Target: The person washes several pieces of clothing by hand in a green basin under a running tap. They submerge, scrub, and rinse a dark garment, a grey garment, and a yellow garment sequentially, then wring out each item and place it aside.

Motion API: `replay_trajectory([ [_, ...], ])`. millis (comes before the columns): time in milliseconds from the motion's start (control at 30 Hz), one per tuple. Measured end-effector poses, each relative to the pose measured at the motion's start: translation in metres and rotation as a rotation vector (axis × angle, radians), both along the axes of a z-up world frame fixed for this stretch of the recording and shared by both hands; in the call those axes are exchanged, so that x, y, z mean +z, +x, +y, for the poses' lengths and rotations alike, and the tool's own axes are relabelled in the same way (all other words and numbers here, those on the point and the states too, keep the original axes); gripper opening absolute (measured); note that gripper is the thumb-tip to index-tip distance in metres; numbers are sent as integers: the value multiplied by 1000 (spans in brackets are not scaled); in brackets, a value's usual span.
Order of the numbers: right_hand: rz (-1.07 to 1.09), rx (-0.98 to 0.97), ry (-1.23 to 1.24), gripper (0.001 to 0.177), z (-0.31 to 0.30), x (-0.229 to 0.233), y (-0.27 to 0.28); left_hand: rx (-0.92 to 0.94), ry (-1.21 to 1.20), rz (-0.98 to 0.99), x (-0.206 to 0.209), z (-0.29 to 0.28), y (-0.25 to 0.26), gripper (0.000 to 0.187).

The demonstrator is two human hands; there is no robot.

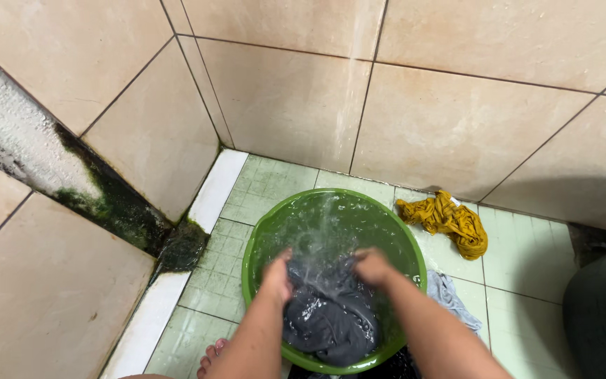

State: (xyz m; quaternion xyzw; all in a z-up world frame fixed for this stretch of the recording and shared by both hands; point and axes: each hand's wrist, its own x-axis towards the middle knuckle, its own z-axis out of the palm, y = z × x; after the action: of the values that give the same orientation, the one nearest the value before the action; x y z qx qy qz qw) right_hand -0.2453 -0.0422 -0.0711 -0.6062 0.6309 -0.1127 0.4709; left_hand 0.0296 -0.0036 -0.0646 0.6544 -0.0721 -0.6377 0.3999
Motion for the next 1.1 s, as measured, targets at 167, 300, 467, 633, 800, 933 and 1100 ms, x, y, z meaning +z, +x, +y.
replay_trajectory([
  [167,-593,-565,270,44,-40,21,-39,125,-283,-593,41,-15,-2,47],
  [300,-8,-215,-10,32,-28,57,-5,-200,-267,-866,73,0,-19,15],
  [467,735,73,-13,41,14,106,47,-724,-76,-1219,94,12,-35,33],
  [633,718,224,142,50,37,120,47,-966,-8,-1235,96,38,-47,44],
  [800,766,269,133,48,28,129,38,-898,96,-1064,105,28,-29,53],
  [933,837,216,-43,39,6,150,28,-843,-25,-1016,106,-28,-10,69],
  [1100,516,155,-195,59,-53,245,10,-391,-256,-396,169,-105,11,30],
])
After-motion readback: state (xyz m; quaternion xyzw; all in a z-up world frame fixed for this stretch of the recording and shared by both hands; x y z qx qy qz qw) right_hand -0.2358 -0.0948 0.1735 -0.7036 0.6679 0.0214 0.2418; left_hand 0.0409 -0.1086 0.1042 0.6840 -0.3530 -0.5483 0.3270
